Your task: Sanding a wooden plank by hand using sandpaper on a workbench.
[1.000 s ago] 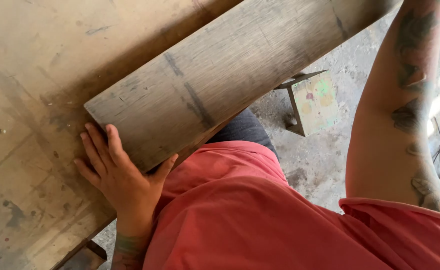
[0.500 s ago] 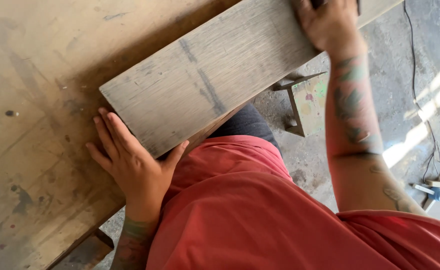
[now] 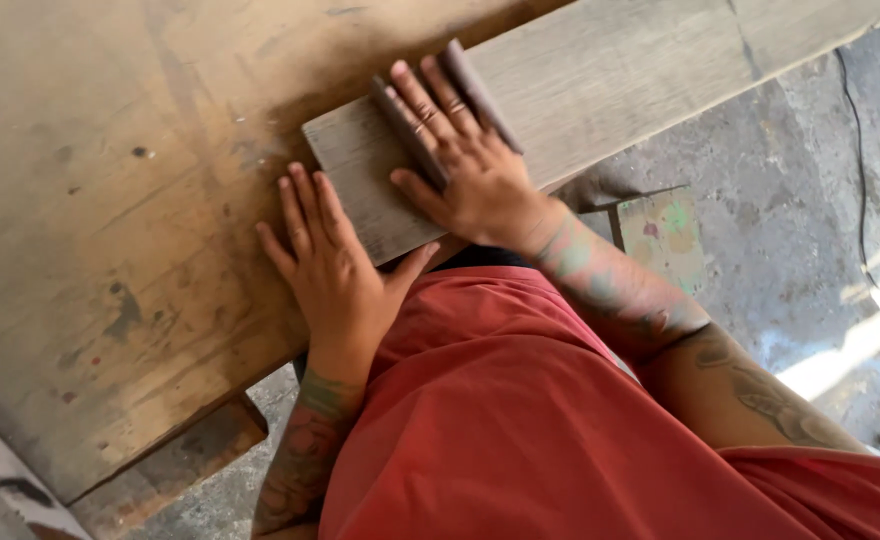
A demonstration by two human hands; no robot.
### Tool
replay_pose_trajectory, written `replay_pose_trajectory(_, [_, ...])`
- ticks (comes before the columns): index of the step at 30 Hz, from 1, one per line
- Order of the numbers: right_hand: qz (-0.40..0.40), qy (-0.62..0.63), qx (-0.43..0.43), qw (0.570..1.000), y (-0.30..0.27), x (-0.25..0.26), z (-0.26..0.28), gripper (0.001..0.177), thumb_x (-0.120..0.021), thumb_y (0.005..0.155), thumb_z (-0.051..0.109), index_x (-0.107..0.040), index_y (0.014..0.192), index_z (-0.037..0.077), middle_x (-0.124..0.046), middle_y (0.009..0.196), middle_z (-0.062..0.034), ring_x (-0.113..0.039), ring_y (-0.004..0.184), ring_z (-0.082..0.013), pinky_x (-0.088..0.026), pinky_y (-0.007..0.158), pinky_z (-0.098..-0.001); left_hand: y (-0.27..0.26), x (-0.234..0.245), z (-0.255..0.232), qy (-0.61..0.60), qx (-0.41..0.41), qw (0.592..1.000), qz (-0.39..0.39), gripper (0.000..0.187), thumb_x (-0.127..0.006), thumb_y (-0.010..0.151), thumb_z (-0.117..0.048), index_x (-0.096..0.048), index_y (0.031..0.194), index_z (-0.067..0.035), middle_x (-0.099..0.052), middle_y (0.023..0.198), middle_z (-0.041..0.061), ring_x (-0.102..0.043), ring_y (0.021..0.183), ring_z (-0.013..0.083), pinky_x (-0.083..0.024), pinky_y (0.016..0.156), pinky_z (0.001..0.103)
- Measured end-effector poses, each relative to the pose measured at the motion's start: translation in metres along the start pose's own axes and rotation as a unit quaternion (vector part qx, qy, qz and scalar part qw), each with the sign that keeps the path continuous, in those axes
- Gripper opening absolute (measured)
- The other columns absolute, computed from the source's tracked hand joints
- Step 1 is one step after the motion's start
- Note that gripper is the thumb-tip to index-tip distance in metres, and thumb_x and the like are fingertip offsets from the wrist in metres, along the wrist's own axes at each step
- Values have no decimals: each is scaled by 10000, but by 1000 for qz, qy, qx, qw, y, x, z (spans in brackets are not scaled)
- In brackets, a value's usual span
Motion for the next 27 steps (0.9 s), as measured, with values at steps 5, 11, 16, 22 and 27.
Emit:
replay_pose_trajectory(5, [-6,197,93,976,8,-6,42,673,-502,1146,293,-168,1663,22,-144,1753,-138,-69,1647,-311,-83,1377,-434,-1,2,2,-9,3,1000,-30,1210,-726,826,-800,-348,1575,73,-293,1667,247,-265,1573,360,-180,1232,664])
replay_pose_trajectory(11, [80,659,35,747,6,33,45,705,-531,1023,227,-234,1637,50,-257,1705,-124,-257,1572,-232,-203,1316,-389,-4,4,4,-28,11,999,-30,1245,-669,842,-878,-260,1612,11,-260,1698,205,-247,1599,349,-184,1269,653])
replay_pose_trajectory(16, [-41,881,-254,398,-14,-20,-26,426,-853,723,189,-744,1065,-41,-766,1086,-200,-746,1048,-343,-624,893,-404,-4,2,6,-9,18,999,-32,1259,-688,832,-900,-271,1609,-2,-280,1694,192,-274,1595,341,-219,1274,644])
replay_pose_trajectory(22, [-137,880,-237,387,-16,-36,-53,676,-836,698,255,-669,1235,-120,-694,1298,-276,-652,1312,-397,-494,1234,-478,-4,1,7,9,24,999,-20,1312,-702,820,-959,-256,1621,-20,-260,1704,182,-270,1607,327,-257,1287,633])
replay_pose_trajectory(27, [33,456,38,888,7,22,57,662,-268,1137,418,-144,1646,13,-82,1750,-189,-39,1649,-294,-17,1366,-439,-4,-4,8,-15,22,999,-27,1307,-745,807,-943,-276,1615,-28,-279,1705,169,-276,1614,308,-194,1312,632])
Point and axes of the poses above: each hand's wrist, its own y-axis towards the middle knuckle, its own x-axis out of the back of the hand, z = x × y, the point moved 9 cm from there along y, towards the middle knuckle
